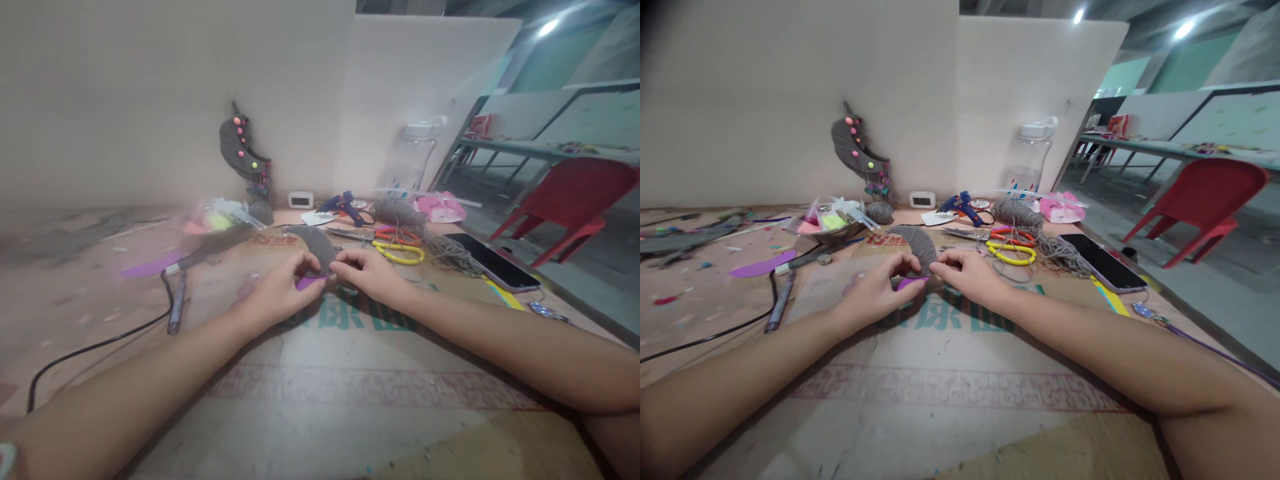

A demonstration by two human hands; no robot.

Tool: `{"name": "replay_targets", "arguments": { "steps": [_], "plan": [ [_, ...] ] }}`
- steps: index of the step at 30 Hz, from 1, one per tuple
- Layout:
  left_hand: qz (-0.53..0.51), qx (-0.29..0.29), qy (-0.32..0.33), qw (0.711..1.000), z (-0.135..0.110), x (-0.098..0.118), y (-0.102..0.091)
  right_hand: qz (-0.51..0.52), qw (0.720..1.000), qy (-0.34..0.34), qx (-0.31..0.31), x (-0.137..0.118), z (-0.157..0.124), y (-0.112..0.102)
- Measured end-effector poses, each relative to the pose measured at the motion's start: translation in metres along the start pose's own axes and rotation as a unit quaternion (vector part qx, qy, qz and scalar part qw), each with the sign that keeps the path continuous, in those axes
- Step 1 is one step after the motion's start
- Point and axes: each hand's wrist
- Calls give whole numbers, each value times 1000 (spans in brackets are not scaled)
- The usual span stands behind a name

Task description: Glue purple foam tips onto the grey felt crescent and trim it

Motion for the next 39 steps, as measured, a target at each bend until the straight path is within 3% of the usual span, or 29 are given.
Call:
{"name": "replay_targets", "arguments": {
  "steps": [33, 39],
  "plan": [
    [48, 18, -5, 999, 2, -4, 2, -26, 999, -26, -9, -6, 0, 2],
    [17, -7, 22, 1000, 1, -6, 1, -4, 1000, -3, 3, -1, 0, 1]
  ]
}}
Point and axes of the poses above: each hand's wrist, its own z-axis towards the middle knuckle, its own y-axis out of the palm, x = y × z, and after that the axes turned 13 degrees about -y, right-handed
